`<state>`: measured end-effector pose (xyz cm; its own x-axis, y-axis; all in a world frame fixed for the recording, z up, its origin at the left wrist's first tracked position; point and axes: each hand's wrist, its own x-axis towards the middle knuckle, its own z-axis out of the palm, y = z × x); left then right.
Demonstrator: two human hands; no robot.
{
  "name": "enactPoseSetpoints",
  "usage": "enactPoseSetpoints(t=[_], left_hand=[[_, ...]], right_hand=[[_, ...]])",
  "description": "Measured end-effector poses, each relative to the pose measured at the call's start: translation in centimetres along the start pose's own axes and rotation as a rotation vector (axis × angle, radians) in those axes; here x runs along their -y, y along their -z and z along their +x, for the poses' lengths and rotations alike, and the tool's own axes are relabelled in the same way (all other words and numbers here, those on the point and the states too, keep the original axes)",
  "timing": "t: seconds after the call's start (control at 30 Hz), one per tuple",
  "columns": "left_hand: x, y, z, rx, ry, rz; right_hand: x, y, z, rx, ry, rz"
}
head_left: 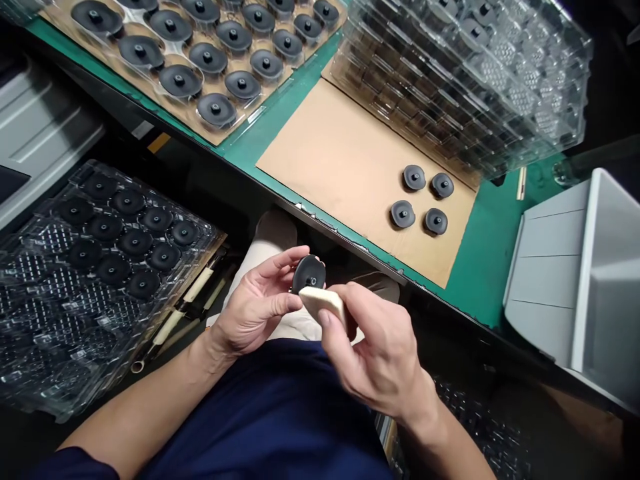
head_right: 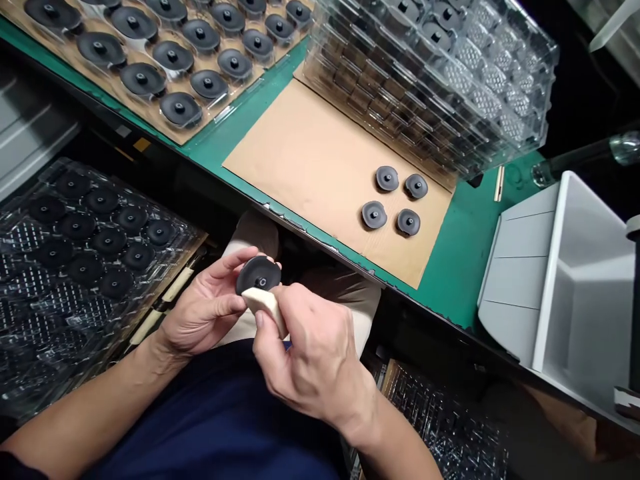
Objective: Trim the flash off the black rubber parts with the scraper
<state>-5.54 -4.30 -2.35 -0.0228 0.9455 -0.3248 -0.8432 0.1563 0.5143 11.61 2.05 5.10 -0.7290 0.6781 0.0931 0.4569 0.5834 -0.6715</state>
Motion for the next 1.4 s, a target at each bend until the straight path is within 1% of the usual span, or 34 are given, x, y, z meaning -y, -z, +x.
enactPoseSetpoints(t=[0.1,0.17,0.3,0.4,0.43,0.47,0.57,0.6,0.7,0.87,1.03,1.17,1.2,1.27,1.33,1.4], left_hand=[[-0.3,0.0,0.0,-0.008,-0.032,0.014],[-0.4,-0.1,-0.1,-0.014,-0.019,0.021],[-0.7,-0.2,-0.4,-0.022,0.027,-0.004],[-0.8,0.2,-0.6,-0.003,0.090,-0.019],[-0.8,0.3,-0.7,-0.003,0.109,-0.024],[-0.8,0.5,-0.7,-0.005,0.127,-0.032],[-0.7,0.9,-0.8,0.003,0.168,-0.051],[-0.7,1.0,-0.8,0.014,0.186,-0.050],[-0.8,1.1,-0.6,0.051,0.234,-0.029],[-0.7,1.0,-0.4,0.072,0.296,0.022],[0.2,0.9,-0.4,0.100,0.404,-0.037],[0.9,0.9,-0.4,0.080,0.464,-0.126],[1.0,0.9,-0.4,0.071,0.471,-0.141],[0.9,1.0,-0.3,0.031,0.433,-0.156],[0.7,1.0,-0.2,-0.020,0.338,-0.150],[0.5,0.9,0.0,-0.052,0.244,-0.125]], right_hand=[[-0.4,-0.2,-0.1,-0.025,-0.037,-0.114],[-0.6,-0.1,-0.1,-0.032,-0.056,-0.124],[-0.8,0.4,-0.1,0.087,-0.024,0.025],[-1.0,0.9,0.1,0.016,-0.060,-0.040],[-1.1,1.0,0.1,0.016,-0.061,-0.050],[-1.1,1.2,0.1,0.049,-0.049,-0.035],[-1.1,1.4,0.1,0.200,0.002,0.035],[-1.1,1.5,0.1,0.211,0.001,0.018],[-1.0,1.6,0.0,0.153,-0.008,-0.125],[-0.9,1.9,0.1,0.110,0.062,-0.271],[-0.4,1.8,0.7,0.176,0.207,-0.386],[-0.3,1.7,1.4,0.236,0.347,-0.433],[-0.4,1.7,1.5,0.232,0.346,-0.430],[-0.7,1.6,1.3,0.180,0.268,-0.409],[-1.0,1.4,1.0,0.117,0.131,-0.334],[-1.1,1.0,0.6,0.111,0.017,-0.192]])
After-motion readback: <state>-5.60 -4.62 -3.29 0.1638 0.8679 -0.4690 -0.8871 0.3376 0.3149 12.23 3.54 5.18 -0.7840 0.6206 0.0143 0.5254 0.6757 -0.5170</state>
